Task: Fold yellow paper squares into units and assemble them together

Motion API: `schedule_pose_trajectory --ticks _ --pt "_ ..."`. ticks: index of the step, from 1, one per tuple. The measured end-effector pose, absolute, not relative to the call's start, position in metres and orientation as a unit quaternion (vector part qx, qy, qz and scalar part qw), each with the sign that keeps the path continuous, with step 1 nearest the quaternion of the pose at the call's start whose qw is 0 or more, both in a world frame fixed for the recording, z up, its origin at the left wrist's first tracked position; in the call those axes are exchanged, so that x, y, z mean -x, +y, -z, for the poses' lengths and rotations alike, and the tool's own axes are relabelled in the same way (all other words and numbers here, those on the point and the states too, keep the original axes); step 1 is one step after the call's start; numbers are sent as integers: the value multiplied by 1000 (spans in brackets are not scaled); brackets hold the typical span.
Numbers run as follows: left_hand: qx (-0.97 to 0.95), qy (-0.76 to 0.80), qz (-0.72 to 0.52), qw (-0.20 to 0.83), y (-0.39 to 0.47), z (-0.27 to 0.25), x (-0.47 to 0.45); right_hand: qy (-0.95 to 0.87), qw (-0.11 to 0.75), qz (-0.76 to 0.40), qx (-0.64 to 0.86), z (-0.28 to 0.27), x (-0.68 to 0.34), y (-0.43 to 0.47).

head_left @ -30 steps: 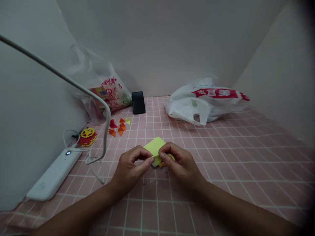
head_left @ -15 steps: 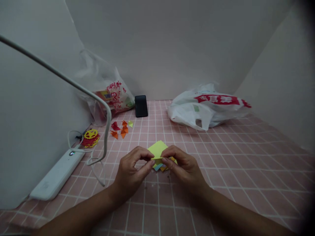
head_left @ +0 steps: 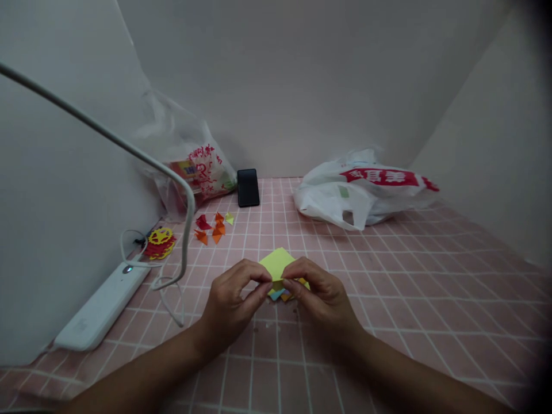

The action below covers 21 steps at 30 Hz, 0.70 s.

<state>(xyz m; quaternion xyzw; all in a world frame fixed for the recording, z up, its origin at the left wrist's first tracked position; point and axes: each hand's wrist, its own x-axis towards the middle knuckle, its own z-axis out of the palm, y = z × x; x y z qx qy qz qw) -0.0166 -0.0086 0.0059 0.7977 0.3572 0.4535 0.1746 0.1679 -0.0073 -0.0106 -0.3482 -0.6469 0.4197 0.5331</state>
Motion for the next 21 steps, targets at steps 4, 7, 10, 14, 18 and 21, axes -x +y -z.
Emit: schedule_pose_trajectory --ticks 4,7,10,14,18,21 --pt "-807 344 -452 162 -8 -5 15 -642 539 -423 344 13 -167 -8" --pt "-810 345 -446 162 -8 -6 15 -645 544 -417 338 14 -167 -8" --pt "-810 358 -436 162 -9 -7 15 -649 547 -410 335 12 -166 -9" --pt "-801 373 -433 179 -8 -8 15 -651 538 -409 345 12 -167 -9" --pt "-788 388 -432 206 -6 -7 16 -649 536 -410 352 16 -168 -8" --pt "-767 384 -445 258 -5 -6 17 -646 530 -416 359 16 -167 -7"
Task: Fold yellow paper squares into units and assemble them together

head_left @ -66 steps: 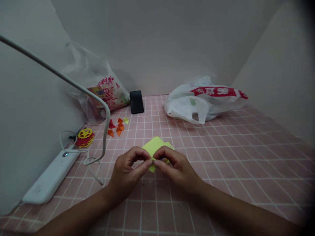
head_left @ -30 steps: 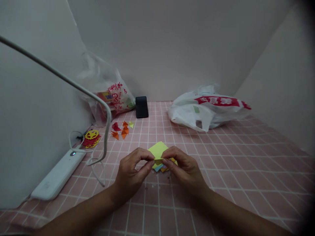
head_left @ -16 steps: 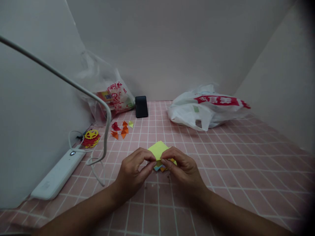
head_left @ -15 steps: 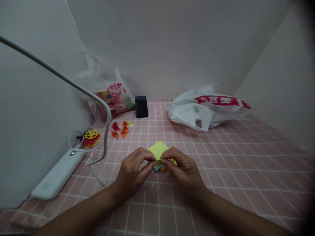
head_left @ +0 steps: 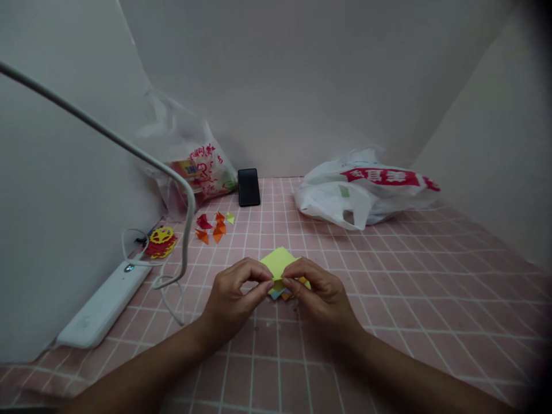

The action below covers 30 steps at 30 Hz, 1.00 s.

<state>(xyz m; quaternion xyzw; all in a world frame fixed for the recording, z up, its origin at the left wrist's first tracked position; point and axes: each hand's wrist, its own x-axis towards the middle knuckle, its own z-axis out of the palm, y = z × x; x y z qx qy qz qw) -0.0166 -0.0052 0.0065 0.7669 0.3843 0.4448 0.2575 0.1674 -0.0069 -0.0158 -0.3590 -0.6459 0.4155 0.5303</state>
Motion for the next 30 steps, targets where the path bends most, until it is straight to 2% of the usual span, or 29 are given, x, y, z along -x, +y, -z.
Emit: schedule_pose_trajectory --ticks 6,11,15,23,30 --pt "-702 411 -459 359 -7 -7 14 -650 513 -415 376 9 -167 -8" --pt "-689 417 -472 360 -8 -7 13 -642 511 -425 382 6 -166 -10" --pt "-737 402 -416 350 -7 -10 14 -654 502 -422 377 3 -166 -11" --pt "-675 436 -392 448 -4 -9 14 -625 452 -498 396 2 -169 -7" --pt "-640 427 -372 519 -5 -10 15 -686 422 -432 406 -3 -170 -5"
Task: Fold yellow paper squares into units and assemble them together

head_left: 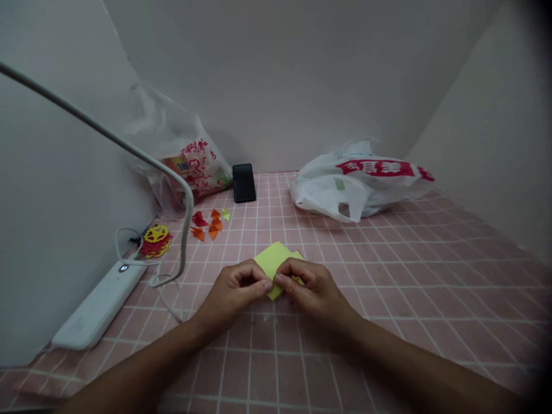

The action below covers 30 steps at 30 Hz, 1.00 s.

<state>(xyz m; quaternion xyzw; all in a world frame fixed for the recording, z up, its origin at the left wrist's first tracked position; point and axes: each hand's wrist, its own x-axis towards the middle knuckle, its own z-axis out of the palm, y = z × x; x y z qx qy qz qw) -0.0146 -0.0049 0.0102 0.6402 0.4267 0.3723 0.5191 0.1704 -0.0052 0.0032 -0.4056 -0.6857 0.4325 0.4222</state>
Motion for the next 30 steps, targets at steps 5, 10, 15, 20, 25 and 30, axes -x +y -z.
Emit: schedule_pose_trajectory --ticks 5,10,15,20,25,30 --pt "-613 439 -353 555 -5 -11 14 -667 413 -455 422 -2 -170 -6" --pt "-577 447 -348 588 -2 -8 15 -569 412 -573 422 6 -168 -1" --pt "-577 441 -414 549 3 -7 19 -439 439 -678 393 13 -169 3" --pt "-643 380 -442 497 4 -3 19 -310 409 -793 328 8 -166 -2" --pt "-732 324 -421 426 3 -1 18 -301 356 -831 304 8 -162 -7" --pt "-632 367 -456 508 2 -6 17 -425 407 -733 341 15 -164 -3"
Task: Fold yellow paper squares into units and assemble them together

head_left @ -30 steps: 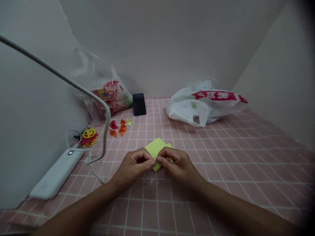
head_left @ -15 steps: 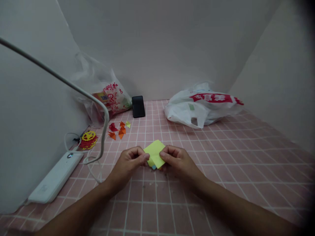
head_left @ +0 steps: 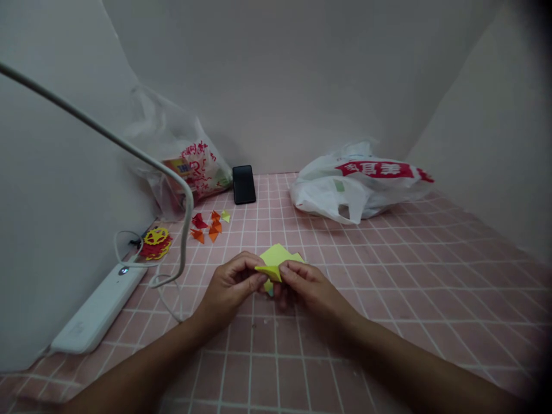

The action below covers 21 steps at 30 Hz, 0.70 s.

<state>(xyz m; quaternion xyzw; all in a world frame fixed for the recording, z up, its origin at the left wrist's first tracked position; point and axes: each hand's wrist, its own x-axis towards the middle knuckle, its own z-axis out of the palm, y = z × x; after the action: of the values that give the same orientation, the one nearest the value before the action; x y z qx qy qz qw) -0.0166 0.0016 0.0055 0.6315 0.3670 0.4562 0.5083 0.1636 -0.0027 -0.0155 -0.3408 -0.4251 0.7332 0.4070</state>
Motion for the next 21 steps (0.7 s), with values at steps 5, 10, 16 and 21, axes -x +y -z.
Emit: schedule_pose_trajectory --ticks 5,10,16,21 --pt "-524 402 -436 611 1 -1 15 -482 454 -665 346 15 -166 0" --pt "-494 401 -445 630 -1 2 13 -479 447 -672 347 19 -166 2" --pt "-552 385 -459 581 -3 -1 10 -500 442 -648 368 13 -166 1" --pt "-587 404 -451 538 -6 -2 12 -567 444 -569 398 2 -167 -3"
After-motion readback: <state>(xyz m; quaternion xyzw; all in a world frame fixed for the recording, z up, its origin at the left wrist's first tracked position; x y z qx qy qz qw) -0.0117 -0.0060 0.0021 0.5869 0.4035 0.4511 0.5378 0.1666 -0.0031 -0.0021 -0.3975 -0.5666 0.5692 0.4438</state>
